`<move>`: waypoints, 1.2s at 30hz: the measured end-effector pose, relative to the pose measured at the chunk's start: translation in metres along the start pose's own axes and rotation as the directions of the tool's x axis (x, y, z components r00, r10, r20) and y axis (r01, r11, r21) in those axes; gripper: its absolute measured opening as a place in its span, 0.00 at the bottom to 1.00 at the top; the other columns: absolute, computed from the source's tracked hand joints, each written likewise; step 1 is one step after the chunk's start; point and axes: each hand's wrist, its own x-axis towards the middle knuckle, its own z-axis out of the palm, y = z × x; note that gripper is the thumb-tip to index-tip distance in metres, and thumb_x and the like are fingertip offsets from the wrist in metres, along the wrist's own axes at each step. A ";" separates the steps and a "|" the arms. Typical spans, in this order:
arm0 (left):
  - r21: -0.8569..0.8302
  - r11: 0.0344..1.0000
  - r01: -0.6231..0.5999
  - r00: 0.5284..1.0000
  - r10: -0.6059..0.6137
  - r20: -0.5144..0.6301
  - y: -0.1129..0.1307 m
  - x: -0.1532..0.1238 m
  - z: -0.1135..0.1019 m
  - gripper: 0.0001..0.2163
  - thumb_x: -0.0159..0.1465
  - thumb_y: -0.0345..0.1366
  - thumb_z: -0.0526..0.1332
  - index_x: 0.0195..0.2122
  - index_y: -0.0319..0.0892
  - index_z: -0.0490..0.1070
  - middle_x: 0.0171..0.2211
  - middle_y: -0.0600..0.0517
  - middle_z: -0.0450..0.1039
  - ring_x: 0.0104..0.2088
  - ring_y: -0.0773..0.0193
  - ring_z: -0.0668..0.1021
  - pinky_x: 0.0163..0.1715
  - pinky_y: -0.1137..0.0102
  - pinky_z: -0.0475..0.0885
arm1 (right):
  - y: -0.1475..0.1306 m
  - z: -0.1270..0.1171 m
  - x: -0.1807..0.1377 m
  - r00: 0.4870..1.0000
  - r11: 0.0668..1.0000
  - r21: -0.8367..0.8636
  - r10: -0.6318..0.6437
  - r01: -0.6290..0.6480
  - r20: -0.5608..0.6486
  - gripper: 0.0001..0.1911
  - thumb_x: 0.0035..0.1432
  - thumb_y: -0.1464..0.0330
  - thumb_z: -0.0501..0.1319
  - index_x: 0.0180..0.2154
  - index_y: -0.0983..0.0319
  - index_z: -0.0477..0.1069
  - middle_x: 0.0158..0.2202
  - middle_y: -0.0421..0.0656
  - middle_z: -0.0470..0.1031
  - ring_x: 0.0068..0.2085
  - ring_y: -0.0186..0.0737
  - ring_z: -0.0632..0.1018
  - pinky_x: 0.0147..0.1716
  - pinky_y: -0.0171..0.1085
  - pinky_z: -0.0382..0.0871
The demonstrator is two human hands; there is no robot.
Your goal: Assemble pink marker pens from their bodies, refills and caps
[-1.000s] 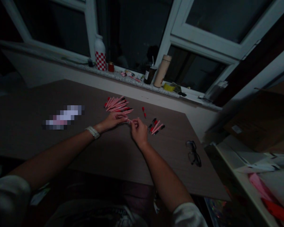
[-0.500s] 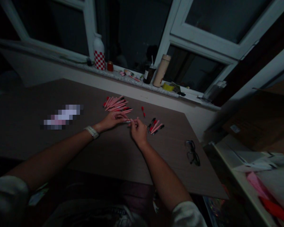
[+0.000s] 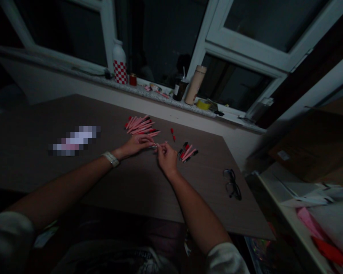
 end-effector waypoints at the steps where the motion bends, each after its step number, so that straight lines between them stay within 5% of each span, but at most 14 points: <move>1: 0.039 0.999 -0.018 1.000 0.017 0.009 -0.001 0.000 -0.001 0.15 0.57 0.45 0.72 0.36 0.38 0.78 0.38 0.45 0.81 0.40 0.59 0.82 0.46 0.63 0.76 | -0.001 -0.001 0.000 1.000 1.000 -0.005 -0.010 0.010 0.006 0.17 0.67 0.55 0.58 0.35 0.61 0.75 0.31 0.44 0.82 0.30 0.40 0.81 0.34 0.35 0.72; 9: 0.327 0.928 -0.182 0.982 0.156 0.104 -0.002 -0.002 -0.001 0.11 0.62 0.42 0.68 0.39 0.38 0.81 0.37 0.46 0.82 0.37 0.60 0.80 0.41 0.66 0.74 | 0.002 0.000 0.000 0.999 0.999 -0.053 0.003 0.000 0.054 0.18 0.65 0.53 0.60 0.32 0.60 0.75 0.28 0.43 0.83 0.29 0.42 0.82 0.32 0.35 0.70; 16: 0.343 0.880 -0.328 0.945 0.301 0.131 0.002 -0.002 0.003 0.09 0.64 0.40 0.67 0.38 0.39 0.80 0.37 0.47 0.78 0.39 0.61 0.77 0.40 0.68 0.72 | 0.002 0.000 -0.001 0.998 0.990 -0.140 0.014 -0.005 0.067 0.23 0.67 0.50 0.57 0.28 0.59 0.72 0.24 0.41 0.81 0.26 0.39 0.80 0.30 0.33 0.68; 23: 0.400 0.852 -0.339 0.940 0.285 0.189 0.007 -0.003 0.004 0.09 0.68 0.39 0.63 0.41 0.39 0.79 0.36 0.49 0.77 0.37 0.62 0.76 0.38 0.69 0.69 | 0.004 -0.001 0.000 0.997 0.985 -0.172 0.026 -0.014 0.068 0.25 0.67 0.48 0.56 0.26 0.59 0.71 0.23 0.40 0.79 0.25 0.38 0.79 0.30 0.33 0.66; 29: 0.295 0.938 -0.185 0.983 0.182 0.037 0.005 -0.003 0.008 0.12 0.67 0.42 0.64 0.43 0.39 0.76 0.39 0.48 0.78 0.38 0.62 0.77 0.41 0.68 0.73 | 0.000 -0.009 0.006 0.994 0.983 -0.179 0.026 -0.044 -0.103 0.31 0.71 0.49 0.47 0.23 0.58 0.70 0.22 0.41 0.75 0.27 0.39 0.77 0.35 0.35 0.67; 36: 0.060 0.995 -0.085 0.996 0.087 -0.022 -0.001 -0.001 0.004 0.18 0.68 0.46 0.61 0.54 0.41 0.74 0.63 0.40 0.68 0.55 0.54 0.75 0.45 0.62 0.79 | 0.019 -0.016 0.018 0.914 0.975 -0.155 0.086 -0.160 -0.397 0.19 0.67 0.53 0.53 0.31 0.58 0.70 0.27 0.39 0.76 0.37 0.41 0.76 0.61 0.50 0.58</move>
